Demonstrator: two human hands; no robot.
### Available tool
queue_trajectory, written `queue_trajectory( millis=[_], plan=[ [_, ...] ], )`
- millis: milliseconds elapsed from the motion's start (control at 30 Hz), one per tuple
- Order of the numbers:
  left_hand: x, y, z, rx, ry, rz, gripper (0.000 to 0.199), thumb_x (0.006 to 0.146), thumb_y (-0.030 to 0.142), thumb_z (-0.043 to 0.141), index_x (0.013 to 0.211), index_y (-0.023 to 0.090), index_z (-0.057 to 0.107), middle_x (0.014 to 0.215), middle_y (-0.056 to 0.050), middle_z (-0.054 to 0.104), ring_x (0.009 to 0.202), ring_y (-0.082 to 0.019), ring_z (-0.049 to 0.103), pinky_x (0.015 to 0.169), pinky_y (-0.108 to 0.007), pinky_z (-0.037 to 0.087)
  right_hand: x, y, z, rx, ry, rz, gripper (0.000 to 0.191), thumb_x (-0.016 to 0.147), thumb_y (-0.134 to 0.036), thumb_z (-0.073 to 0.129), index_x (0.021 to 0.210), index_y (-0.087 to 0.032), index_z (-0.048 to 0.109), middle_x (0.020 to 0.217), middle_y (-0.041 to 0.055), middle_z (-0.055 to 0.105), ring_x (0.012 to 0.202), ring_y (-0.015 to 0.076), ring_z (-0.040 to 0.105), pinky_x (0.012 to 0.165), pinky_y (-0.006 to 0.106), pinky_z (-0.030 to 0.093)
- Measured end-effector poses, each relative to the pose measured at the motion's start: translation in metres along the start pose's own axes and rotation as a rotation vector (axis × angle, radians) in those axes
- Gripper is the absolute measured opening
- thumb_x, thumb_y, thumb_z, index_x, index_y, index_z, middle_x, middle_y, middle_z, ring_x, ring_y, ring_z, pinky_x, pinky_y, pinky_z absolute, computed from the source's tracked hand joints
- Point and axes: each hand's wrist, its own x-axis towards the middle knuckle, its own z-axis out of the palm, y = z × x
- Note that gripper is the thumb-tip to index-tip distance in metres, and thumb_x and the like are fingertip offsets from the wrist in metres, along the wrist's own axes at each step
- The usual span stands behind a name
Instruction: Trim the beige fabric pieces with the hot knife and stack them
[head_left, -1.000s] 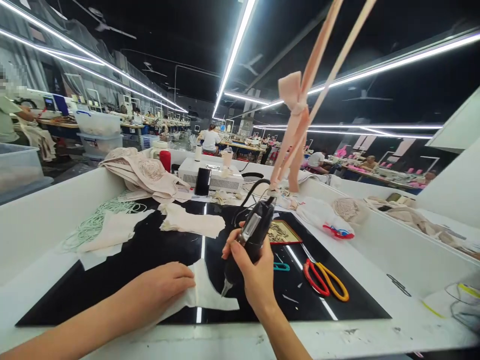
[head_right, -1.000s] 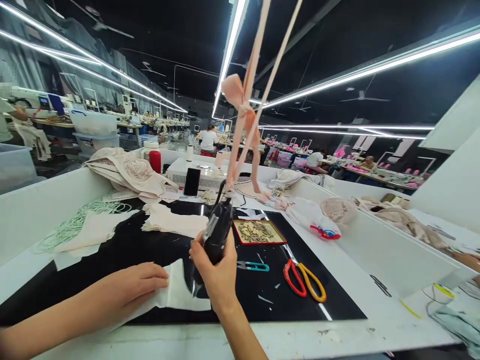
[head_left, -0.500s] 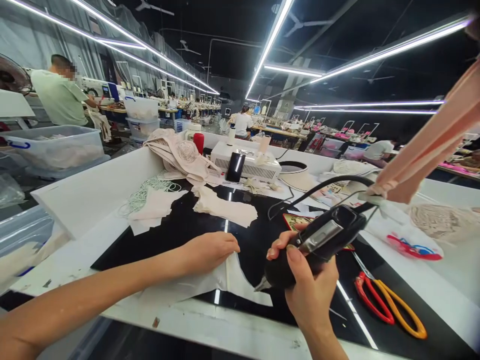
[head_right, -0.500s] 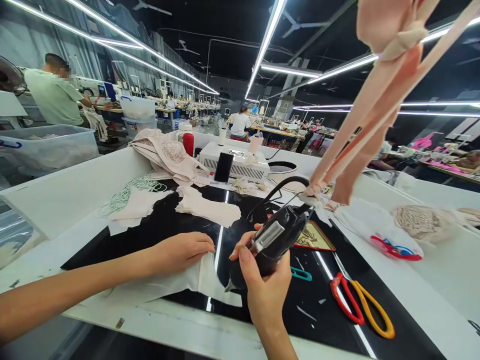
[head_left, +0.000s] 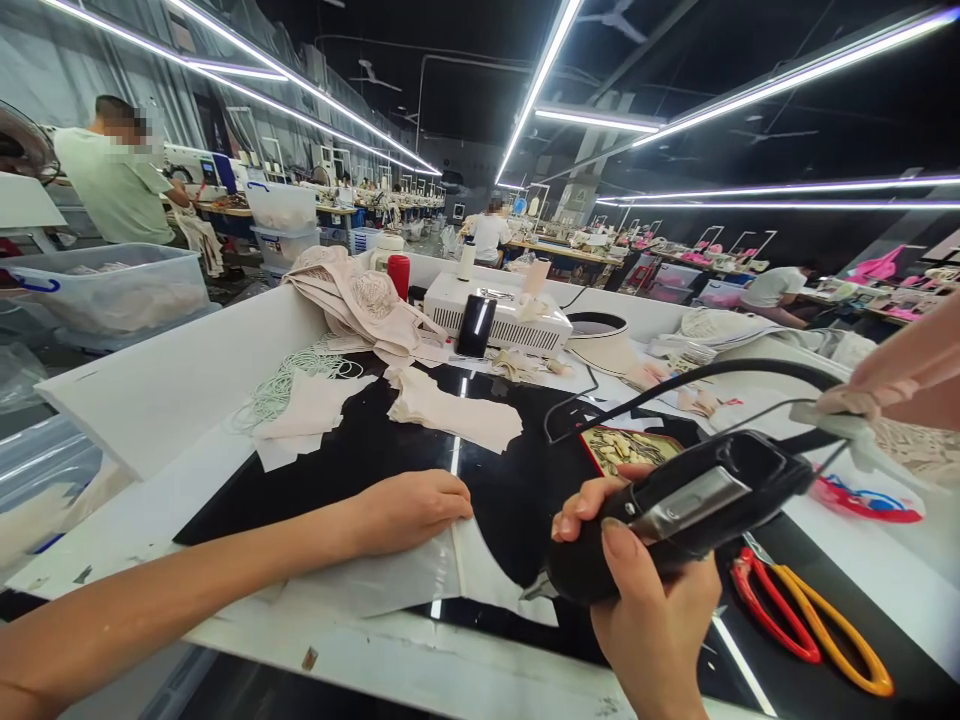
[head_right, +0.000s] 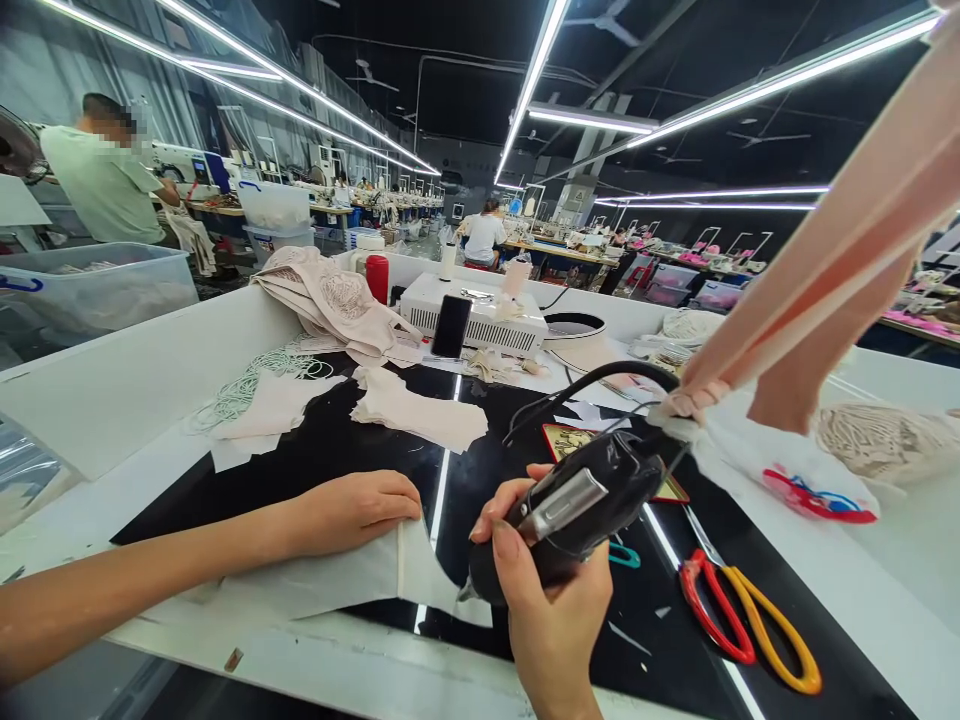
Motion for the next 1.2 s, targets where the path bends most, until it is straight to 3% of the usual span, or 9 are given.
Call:
queue_trajectory(
  millis=[400,600,900,1200],
  plan=[
    [-0.009,0.004,-0.001,0.027,0.038,0.001,0.025,0.108,0.015,0.05,0.114,0.016,0.074,0.119,-0.009,0.074,0.108,-0.02,0.072,0.098,-0.028,0.058,0.003,-0.001,0.0,-0.012,0.002,-0.027,0.035,0.085,-0.035,0.081,0.113,-0.027,0.063,0.077,-0.0007,0.065,0.061,0.0169,0.064,0.058,0.034,0.058],
    [-0.011,0.007,-0.001,0.078,-0.006,-0.012,0.025,0.102,0.004,0.053,0.114,0.015,0.072,0.122,-0.008,0.073,0.105,-0.019,0.073,0.093,-0.026,0.06,0.016,0.001,0.019,0.064,0.056,-0.005,0.036,0.081,-0.033,0.084,0.109,-0.025,0.063,0.075,-0.0025,0.065,0.059,0.0148,0.062,0.056,0.03,0.056],
    [-0.016,0.006,0.002,0.063,-0.02,-0.028,0.027,0.101,0.004,0.056,0.12,0.017,0.07,0.129,-0.007,0.071,0.11,-0.021,0.074,0.097,-0.028,0.06,0.043,0.033,0.057,0.157,0.072,-0.003,0.04,0.08,-0.035,0.084,0.11,-0.026,0.06,0.075,-0.0052,0.064,0.058,0.0129,0.061,0.059,0.03,0.054],
    [-0.017,0.002,0.008,0.081,0.032,-0.002,0.024,0.103,0.009,0.059,0.122,0.017,0.07,0.132,-0.007,0.071,0.111,-0.021,0.074,0.095,-0.028,0.062,0.045,0.043,0.066,0.169,0.053,-0.012,0.043,0.079,-0.038,0.084,0.111,-0.025,0.059,0.075,-0.0051,0.064,0.057,0.0123,0.06,0.057,0.028,0.053]
  ],
)
